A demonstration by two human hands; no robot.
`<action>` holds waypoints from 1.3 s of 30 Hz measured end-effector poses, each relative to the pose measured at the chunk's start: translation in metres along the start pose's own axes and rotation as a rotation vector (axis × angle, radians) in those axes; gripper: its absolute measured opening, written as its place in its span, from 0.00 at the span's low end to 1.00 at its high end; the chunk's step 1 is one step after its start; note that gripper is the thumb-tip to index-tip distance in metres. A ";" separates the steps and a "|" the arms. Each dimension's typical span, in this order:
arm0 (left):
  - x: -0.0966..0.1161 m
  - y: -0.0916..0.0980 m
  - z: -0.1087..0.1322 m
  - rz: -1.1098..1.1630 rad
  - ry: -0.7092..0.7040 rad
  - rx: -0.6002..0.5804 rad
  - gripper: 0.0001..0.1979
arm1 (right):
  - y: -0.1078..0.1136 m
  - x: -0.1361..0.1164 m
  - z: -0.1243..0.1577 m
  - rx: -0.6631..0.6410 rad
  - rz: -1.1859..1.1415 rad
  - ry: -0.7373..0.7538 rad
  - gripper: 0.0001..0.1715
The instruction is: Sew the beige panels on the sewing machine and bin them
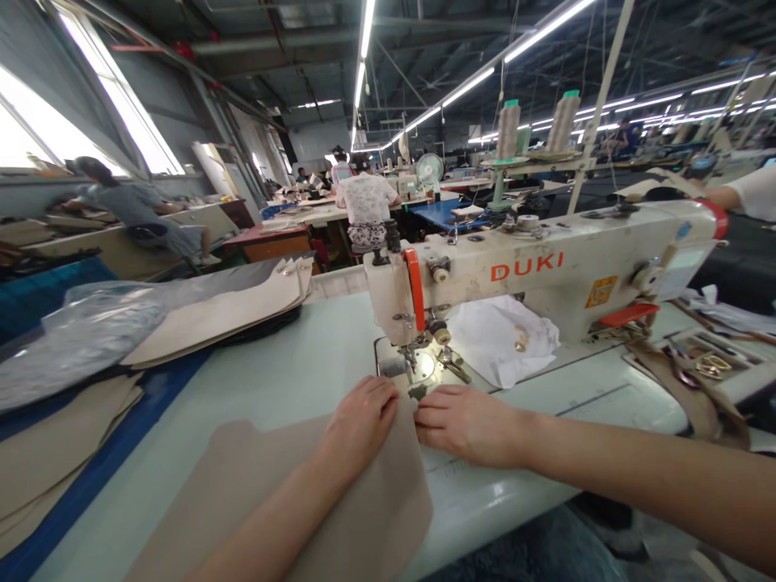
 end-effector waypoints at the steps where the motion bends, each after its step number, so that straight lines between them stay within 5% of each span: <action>1: 0.000 0.000 0.000 -0.002 0.000 -0.007 0.08 | -0.002 0.001 -0.003 0.030 0.002 -0.008 0.09; 6: 0.000 -0.002 0.000 -0.037 0.034 -0.071 0.07 | -0.013 0.006 -0.015 0.163 -0.012 -0.082 0.08; 12: 0.000 -0.002 0.000 -0.044 0.023 -0.054 0.07 | -0.022 0.009 -0.015 0.065 -0.105 -0.030 0.10; 39: 0.005 -0.008 -0.004 0.014 -0.017 0.021 0.10 | -0.025 0.009 -0.011 0.138 -0.163 -0.083 0.09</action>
Point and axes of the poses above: each hand's wrist, its own z-axis away from the middle knuckle, its own y-axis out of the back of the hand, x = y × z, the point moved 2 cm from there along -z, towards the middle knuckle, and after that the axes turned 13 degrees about -z, right-handed, at the moved point
